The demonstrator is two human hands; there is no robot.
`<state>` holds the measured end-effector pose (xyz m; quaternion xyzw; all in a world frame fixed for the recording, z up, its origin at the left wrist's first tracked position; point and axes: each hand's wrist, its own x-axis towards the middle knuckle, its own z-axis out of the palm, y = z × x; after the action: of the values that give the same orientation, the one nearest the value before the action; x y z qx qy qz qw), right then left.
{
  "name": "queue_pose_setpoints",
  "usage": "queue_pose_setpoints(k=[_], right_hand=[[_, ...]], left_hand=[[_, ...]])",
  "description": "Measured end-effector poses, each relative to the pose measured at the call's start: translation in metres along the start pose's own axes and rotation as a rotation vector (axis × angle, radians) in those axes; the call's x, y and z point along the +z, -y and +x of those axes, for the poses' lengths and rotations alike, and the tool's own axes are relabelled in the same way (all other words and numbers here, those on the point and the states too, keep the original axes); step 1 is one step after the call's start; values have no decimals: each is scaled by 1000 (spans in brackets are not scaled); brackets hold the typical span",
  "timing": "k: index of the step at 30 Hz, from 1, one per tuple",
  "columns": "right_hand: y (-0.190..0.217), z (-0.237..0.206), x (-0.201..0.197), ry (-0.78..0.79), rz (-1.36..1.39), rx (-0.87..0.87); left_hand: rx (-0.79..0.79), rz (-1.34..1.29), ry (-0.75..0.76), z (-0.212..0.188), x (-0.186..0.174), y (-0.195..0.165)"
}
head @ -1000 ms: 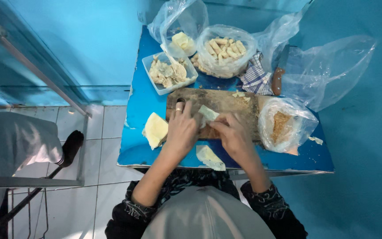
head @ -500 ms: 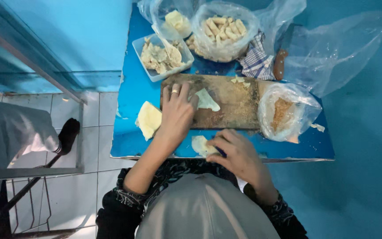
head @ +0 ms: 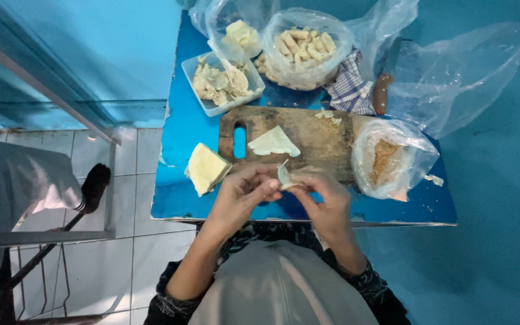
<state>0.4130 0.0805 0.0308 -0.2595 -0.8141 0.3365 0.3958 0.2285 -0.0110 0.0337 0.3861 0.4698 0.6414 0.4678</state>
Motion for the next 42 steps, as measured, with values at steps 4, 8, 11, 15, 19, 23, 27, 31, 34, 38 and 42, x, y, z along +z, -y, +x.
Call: queue_pose_setpoints(k=[4,8,11,15,19,23,27,31,34,38,42], right_hand=[[12,8,10,9,51,-28],[12,10,7,5,-32,-85],[10,11,2,44,71,-48],[11,10,2,-2,143,51],[12,8,7,-98,-42,-40],[9,13,10,-123,48,131],[10,14,8,-147,24,101],[11,7,7,-118,-204,-256],[2,6,10,-98,33,-5],[-18,12,4,-135,512,271],[-30,13,-4,-58,864,367]], left_hand=[[-3,-100,-95,4,-8,20],[-11,-111,-121,5,-9,31],[63,-171,-139,7,-4,36],[57,-155,-152,5,2,42],[25,-100,-151,0,8,47],[48,-133,-176,1,8,45],[59,-78,-189,-5,10,37],[109,94,-240,-10,16,33],[128,24,-216,-8,16,34],[102,-158,-154,-5,7,32],[158,53,-238,-7,7,20]])
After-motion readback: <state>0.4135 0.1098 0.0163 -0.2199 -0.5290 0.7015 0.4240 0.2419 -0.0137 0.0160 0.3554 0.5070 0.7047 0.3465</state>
